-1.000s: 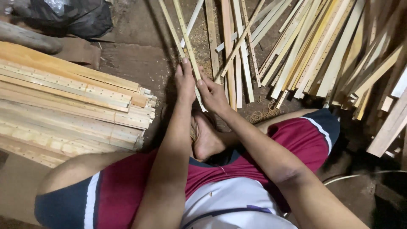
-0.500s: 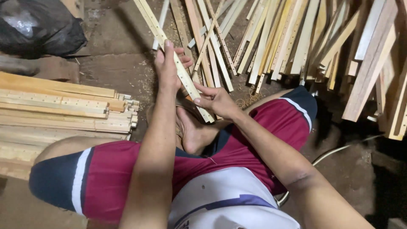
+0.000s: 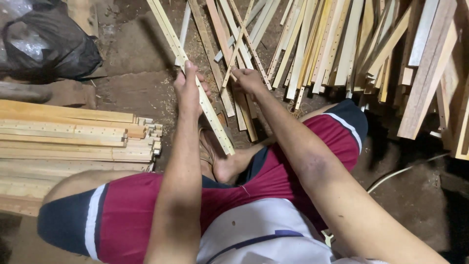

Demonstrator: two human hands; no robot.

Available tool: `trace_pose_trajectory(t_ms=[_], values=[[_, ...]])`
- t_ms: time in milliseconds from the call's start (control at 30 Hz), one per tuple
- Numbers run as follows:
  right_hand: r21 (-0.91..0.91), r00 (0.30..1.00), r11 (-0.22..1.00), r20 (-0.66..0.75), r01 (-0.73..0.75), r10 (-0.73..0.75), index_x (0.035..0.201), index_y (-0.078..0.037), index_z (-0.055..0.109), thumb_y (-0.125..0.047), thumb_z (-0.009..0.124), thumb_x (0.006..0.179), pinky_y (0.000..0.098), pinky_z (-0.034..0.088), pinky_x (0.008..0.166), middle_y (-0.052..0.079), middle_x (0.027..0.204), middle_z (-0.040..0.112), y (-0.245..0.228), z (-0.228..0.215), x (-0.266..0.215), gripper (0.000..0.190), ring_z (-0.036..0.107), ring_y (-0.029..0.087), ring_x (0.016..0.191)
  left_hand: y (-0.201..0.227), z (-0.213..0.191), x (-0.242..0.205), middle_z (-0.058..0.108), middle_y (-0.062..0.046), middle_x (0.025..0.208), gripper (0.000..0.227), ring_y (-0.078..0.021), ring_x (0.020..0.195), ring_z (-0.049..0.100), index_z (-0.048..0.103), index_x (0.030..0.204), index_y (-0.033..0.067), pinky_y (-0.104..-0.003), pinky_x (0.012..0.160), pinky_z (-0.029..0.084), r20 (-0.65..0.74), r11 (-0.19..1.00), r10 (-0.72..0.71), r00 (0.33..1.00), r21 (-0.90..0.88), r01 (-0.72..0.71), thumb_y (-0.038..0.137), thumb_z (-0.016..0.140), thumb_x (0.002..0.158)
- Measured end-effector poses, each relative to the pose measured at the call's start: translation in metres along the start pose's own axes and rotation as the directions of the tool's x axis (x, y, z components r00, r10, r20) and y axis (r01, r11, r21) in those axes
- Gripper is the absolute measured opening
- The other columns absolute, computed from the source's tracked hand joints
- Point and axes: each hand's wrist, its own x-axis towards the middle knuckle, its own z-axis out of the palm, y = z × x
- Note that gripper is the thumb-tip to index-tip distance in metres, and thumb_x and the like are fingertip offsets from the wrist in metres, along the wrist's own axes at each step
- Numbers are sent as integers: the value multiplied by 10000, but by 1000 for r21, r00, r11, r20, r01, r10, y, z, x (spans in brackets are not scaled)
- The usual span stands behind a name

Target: The person sits on the floor and repeatedly picks up thin wooden strips with pre-drilled holes, inspects them by hand, and places them into a growing stack. The person handles the strips one at a time or in small groups, turning them over and aligning them before stacking.

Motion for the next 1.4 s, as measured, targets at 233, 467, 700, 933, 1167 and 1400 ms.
trace_pose_trajectory(t_ms=[233, 467, 700, 933, 1167, 1400], values=[[81, 989, 996, 150, -21, 9, 771, 0, 629, -134, 806, 854, 354, 684, 701, 79, 674, 607, -21, 5, -32, 238, 720, 197, 662, -7, -9, 10, 529, -71, 598, 421, -169, 386, 561, 548, 886, 25, -295, 347, 561, 6, 996, -52, 999, 68, 52, 429, 589, 996], [-167, 928, 984, 372, 67, 0, 905, -14, 711, -7, 777, 855, 248, 580, 589, -1, 659, 629, -37, -20, -132, 83, 670, 116, 603, -40, -3, 40, 695, -210, 974, 595, -294, 734, 784, 521, 1167, 11, -408, 611, 720, 33, 966, -189, 981, 184, 179, 506, 724, 906], [-408, 958, 905, 286, 120, 2, 1028, -33, 785, -203, 754, 928, 294, 580, 599, 112, 707, 733, -43, -55, -84, 199, 688, 153, 638, -78, -16, 65, 615, -124, 619, 338, -243, 473, 678, 568, 969, 71, -392, 441, 637, 22, 982, -184, 983, 54, 182, 132, 816, 748], [-732, 974, 681, -157, -3, -164, 1132, -44, 728, -186, 631, 1007, 479, 447, 1141, 153, 1313, 682, -98, -98, 68, 212, 629, 306, 1271, -30, 0, 22, 539, -2, 740, 437, -96, 530, 499, 496, 1317, 10, -267, 445, 497, 169, 965, -254, 952, 109, 238, 114, 633, 916], [-946, 920, 322, -160, -39, -358, 958, 25, 783, -127, 627, 871, 526, 614, 759, 254, 845, 743, -52, -124, 222, 234, 743, 460, 896, -43, -22, 21, 503, -96, 517, 393, -203, 418, 556, 470, 1189, 10, -297, 428, 489, 201, 989, -146, 969, 35, 142, 116, 621, 842], [-961, 899, 215, -246, -176, -362, 905, 10, 789, -78, 647, 881, 531, 606, 715, 196, 775, 741, -65, -121, 266, 169, 758, 432, 835, -60, -40, 34, 525, -179, 494, 450, -283, 412, 569, 442, 1236, -64, -355, 460, 490, 192, 994, -111, 975, 27, 108, 73, 637, 854]])
